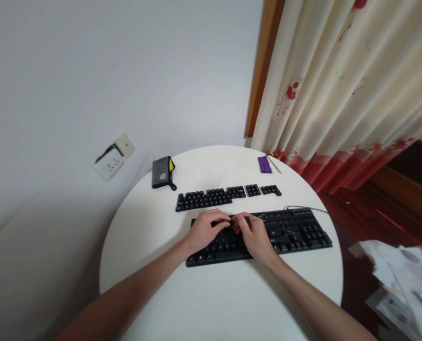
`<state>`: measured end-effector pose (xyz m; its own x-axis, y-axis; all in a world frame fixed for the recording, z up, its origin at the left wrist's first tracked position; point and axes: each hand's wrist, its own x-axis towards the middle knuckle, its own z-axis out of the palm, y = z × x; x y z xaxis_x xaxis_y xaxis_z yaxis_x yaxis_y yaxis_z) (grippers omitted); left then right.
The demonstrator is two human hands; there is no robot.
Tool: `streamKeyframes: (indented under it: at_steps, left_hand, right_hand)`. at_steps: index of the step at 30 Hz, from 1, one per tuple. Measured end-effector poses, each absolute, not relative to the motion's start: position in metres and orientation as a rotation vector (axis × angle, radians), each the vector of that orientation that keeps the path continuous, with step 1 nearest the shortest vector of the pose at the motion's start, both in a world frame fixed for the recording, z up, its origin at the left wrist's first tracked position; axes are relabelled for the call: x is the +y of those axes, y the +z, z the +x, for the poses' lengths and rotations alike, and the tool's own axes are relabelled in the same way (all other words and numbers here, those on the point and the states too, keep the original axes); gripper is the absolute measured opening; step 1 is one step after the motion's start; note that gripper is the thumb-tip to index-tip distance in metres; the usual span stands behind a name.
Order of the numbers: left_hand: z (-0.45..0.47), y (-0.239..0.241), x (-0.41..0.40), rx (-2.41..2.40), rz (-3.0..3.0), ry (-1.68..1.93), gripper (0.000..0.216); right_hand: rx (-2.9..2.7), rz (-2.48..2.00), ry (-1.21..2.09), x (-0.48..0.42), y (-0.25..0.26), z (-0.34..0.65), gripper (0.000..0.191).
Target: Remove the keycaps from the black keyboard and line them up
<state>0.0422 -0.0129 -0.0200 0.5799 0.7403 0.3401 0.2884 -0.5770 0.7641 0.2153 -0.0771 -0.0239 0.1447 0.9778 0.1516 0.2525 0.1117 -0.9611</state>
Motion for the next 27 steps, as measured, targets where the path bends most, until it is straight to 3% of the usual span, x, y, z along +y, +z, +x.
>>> streamKeyframes:
  at_steps: [16,27]
  left_hand:
    - [0.042,-0.023,-0.015,0.723,2.144,0.911,0.017]
    - [0.04,-0.015,-0.017,0.788,2.084,1.023,0.013]
  right_hand:
    - [-1.18,-1.361,0.908,-0.076,-0.026,0.212,0.042]
    - [-1.437,-1.332,0.706,-0.076,-0.017,0.226,0.027]
